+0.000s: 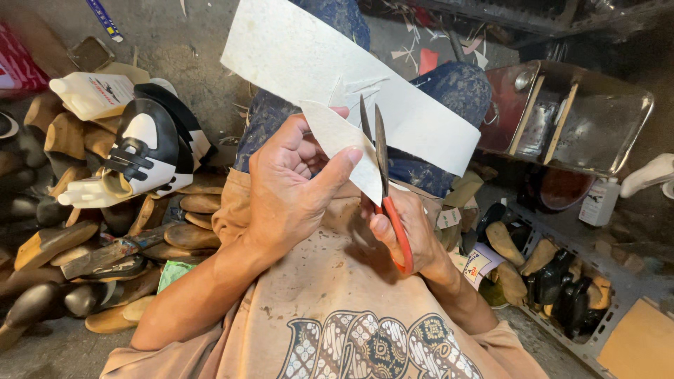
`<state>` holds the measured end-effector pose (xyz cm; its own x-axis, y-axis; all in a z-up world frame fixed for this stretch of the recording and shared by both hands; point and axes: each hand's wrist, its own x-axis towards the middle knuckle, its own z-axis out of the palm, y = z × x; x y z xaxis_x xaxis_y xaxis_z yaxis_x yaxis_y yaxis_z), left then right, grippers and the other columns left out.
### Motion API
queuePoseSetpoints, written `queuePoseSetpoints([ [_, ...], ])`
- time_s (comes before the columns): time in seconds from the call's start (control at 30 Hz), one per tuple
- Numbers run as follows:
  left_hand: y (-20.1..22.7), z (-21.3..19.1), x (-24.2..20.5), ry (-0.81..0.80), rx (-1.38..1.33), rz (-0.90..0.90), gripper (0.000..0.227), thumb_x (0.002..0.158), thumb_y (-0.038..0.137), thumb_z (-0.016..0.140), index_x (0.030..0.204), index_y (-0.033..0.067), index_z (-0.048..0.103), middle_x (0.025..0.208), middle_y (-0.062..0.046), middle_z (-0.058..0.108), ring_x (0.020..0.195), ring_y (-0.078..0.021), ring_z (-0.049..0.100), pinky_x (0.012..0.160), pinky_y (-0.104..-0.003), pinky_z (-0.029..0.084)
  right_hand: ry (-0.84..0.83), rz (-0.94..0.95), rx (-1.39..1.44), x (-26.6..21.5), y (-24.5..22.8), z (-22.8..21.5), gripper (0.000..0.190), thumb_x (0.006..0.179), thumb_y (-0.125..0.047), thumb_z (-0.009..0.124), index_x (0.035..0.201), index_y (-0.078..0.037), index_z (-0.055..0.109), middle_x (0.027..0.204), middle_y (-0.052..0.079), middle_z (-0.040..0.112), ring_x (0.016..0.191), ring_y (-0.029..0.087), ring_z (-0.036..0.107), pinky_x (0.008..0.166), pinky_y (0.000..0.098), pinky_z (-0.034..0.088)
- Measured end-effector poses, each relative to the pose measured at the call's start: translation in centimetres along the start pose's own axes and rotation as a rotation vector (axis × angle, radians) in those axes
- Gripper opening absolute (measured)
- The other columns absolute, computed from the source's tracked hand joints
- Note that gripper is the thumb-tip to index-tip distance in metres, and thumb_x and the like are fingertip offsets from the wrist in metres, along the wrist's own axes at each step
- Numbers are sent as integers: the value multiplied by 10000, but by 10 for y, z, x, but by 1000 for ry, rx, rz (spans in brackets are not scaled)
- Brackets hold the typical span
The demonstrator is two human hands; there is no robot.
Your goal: The person sits on the floor and uses red-handled scissors to cut a white paper template into a curved shape. They repeatedly trim the edges of the paper, rotating it to follow a specific outline, while surrounded by shoe lasts and workshop materials.
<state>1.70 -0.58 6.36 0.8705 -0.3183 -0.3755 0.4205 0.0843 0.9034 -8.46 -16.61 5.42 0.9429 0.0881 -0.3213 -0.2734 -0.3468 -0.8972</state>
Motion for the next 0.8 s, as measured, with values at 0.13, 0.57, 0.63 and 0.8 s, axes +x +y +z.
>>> queuePoseSetpoints([
  [0.13,7,-3,1,-15,-55,-68,405,888,128,743,1271,57,632,844,-43,749,694,-15,614,634,-150,517,18,-19,-16,-3,0,-1,627,960,-692,354,818,-113,548,743,-10,516,662,154,461,641,291,358],
  [0.57,15,-11,1,-201,86,-66,557,896,191,717,1410,81,533,757,-2,704,637,-27,496,587,-188,453,-141,-105,-2,6,0,-19,598,1010,-660,275,811,-134,479,780,-19,485,694,164,440,676,302,365],
  [0.63,16,-11,0,-214,225,-37,572,891,245,720,1415,112,533,670,44,668,563,-19,399,538,-183,370,-162,-160,-52,6,1,-18,578,1029,-627,254,839,-109,427,824,22,421,736,207,379,691,343,339],
  [0.8,16,-11,-1,-245,240,-31,611,889,200,739,1447,131,501,706,42,691,564,-16,396,555,-172,400,-118,-170,-45,5,-3,-18,550,1025,-613,297,799,-124,408,783,17,391,706,203,358,674,344,325],
])
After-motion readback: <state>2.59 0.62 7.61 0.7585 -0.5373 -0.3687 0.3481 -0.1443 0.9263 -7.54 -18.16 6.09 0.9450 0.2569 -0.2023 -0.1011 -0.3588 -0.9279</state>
